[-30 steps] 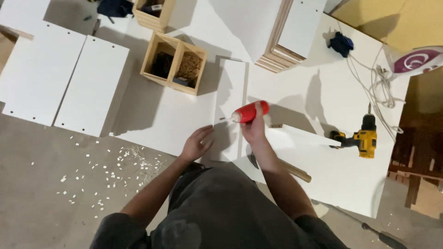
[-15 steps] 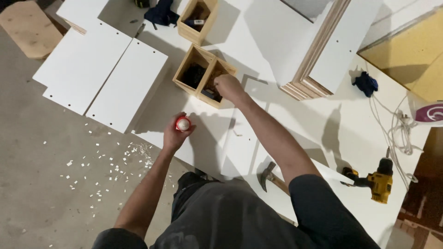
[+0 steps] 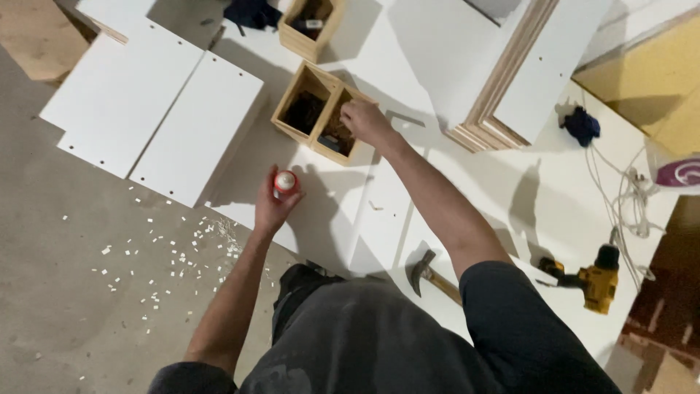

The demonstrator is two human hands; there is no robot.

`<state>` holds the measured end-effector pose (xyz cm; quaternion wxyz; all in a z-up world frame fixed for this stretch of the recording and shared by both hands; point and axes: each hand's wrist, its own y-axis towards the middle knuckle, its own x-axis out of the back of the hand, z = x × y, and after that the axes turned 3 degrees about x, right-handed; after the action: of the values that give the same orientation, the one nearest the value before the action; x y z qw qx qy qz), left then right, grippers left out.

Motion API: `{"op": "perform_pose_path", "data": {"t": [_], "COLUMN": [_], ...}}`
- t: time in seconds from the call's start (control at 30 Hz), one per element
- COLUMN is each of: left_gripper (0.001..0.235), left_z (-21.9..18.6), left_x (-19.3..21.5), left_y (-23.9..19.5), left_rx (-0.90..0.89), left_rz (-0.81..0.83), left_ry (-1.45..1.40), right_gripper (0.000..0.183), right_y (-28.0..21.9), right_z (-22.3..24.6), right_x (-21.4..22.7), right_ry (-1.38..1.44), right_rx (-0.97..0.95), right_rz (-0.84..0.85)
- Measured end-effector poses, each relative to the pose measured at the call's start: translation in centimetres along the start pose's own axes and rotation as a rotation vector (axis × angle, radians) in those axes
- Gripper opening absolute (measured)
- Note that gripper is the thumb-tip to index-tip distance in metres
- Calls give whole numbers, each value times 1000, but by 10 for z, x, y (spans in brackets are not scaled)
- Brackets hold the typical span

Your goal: Assembling white wooden panels by applying wood glue and using a hammer to join the pieces.

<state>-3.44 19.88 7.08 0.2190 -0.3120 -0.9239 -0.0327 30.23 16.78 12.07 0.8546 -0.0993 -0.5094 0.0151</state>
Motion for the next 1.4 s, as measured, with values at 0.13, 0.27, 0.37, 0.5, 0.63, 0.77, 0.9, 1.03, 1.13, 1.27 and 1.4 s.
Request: {"op": "perform_pose_path", "data": {"t": [0.13,0.27,0.37,0.5,0.63,0.77,0.9,1.03,1.13,1.27,1.4], "left_gripper": [62,20,16,19,25,24,26,28,29,30,30], "left_z": [66,103,62,18,-7,-5,1,3,11,13,12], "left_x": [-19,-68,-102,-154,-164,-161,-164,-164,-169,-167,-170], "left_y": [-35,-88,-98,-103,-96,-96,-93,-94,-95,-96,-94], "left_rx": [-145,-359,-821,-855,-1045,-1082,-1079,-1108,-1108,-1090,-1101], "left_rz": [-205,31,203,331,312,300,367,344,339,346,356], "left_ry": [121,342,445,302,70,76,76,61,83,124,150], "right_gripper": [24,29,30,22,18,14,12,9,12,14,13], "right_y": [-100,-219,-273,-287,-282,-276,-269,-259,-258,-250,-252], "right_z": [26,50,35,27,8,-6,-37,-36,-16,3,0], "right_x": [-7,-38,-91,-122,-156,-173,-200,-195,-168,-151,-149], "right_ry": [143,355,465,441,226,-69,-186,-451,-417,-387,-350], "right_rx": [-228,-498,-677,-671,-525,-407,-380,-326,-289,-280,-343], "right_rz": [-241,-123,-231,-318,-465,-467,-345,-158,-109,-1,-13]}}
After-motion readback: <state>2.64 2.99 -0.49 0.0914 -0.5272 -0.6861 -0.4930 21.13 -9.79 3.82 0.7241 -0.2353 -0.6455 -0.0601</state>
